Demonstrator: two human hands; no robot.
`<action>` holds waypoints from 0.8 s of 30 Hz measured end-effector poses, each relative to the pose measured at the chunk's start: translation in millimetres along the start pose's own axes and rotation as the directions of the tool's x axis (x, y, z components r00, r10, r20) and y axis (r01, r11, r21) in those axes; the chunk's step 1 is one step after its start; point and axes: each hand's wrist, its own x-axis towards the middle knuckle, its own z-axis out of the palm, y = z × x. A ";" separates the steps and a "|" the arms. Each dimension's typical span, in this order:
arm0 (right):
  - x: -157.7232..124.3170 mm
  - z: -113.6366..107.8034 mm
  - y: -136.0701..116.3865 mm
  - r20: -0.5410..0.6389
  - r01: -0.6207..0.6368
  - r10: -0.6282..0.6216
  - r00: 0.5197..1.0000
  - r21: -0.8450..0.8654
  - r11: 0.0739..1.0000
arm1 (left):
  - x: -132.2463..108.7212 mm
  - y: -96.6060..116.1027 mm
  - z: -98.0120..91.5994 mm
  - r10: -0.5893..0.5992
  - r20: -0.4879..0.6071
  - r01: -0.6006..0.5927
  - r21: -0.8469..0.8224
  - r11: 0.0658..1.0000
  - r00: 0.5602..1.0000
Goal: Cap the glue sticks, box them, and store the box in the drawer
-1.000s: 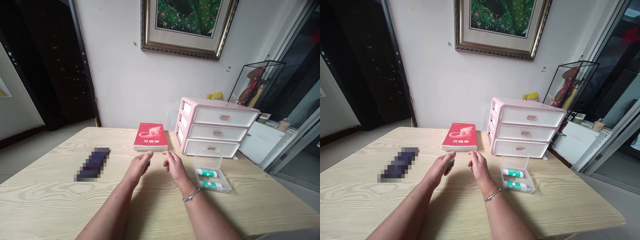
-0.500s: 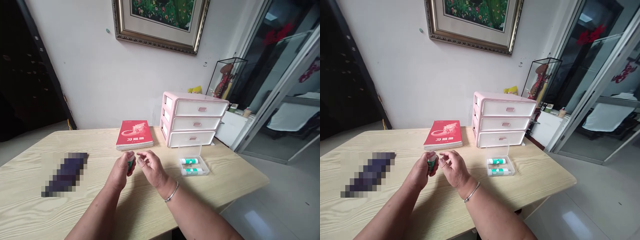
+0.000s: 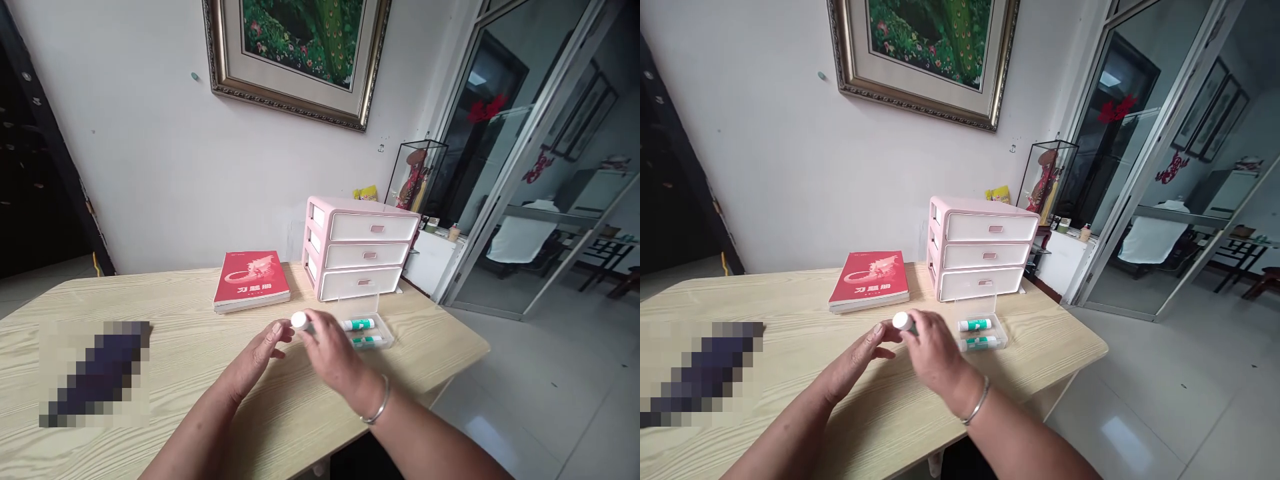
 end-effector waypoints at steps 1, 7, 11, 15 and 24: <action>-0.4 -16.0 9.8 0.008 0.012 -0.011 1.000 -0.084 0.996 | 0.2 1.2 -1.6 -0.021 -0.031 0.022 0.030 0.999 0.999; -6.5 -91.2 75.7 0.257 -0.045 0.174 0.951 -0.440 0.897 | 2.3 1.2 -8.1 -0.047 -0.132 0.058 0.078 0.995 0.990; -17.6 -98.2 101.5 0.378 -0.049 0.290 0.880 -0.533 0.845 | 3.7 -4.3 -6.2 -0.052 -0.152 0.076 0.154 0.985 0.987; -19.7 -91.8 108.0 0.414 -0.043 0.301 0.859 -0.528 0.848 | 5.2 -13.1 -11.8 -0.042 -0.191 0.081 0.200 0.976 0.981; -11.3 -92.4 114.5 0.206 -0.063 0.190 0.960 -0.502 0.863 | 8.6 -23.1 -21.3 -0.048 -0.229 0.102 0.229 0.968 0.972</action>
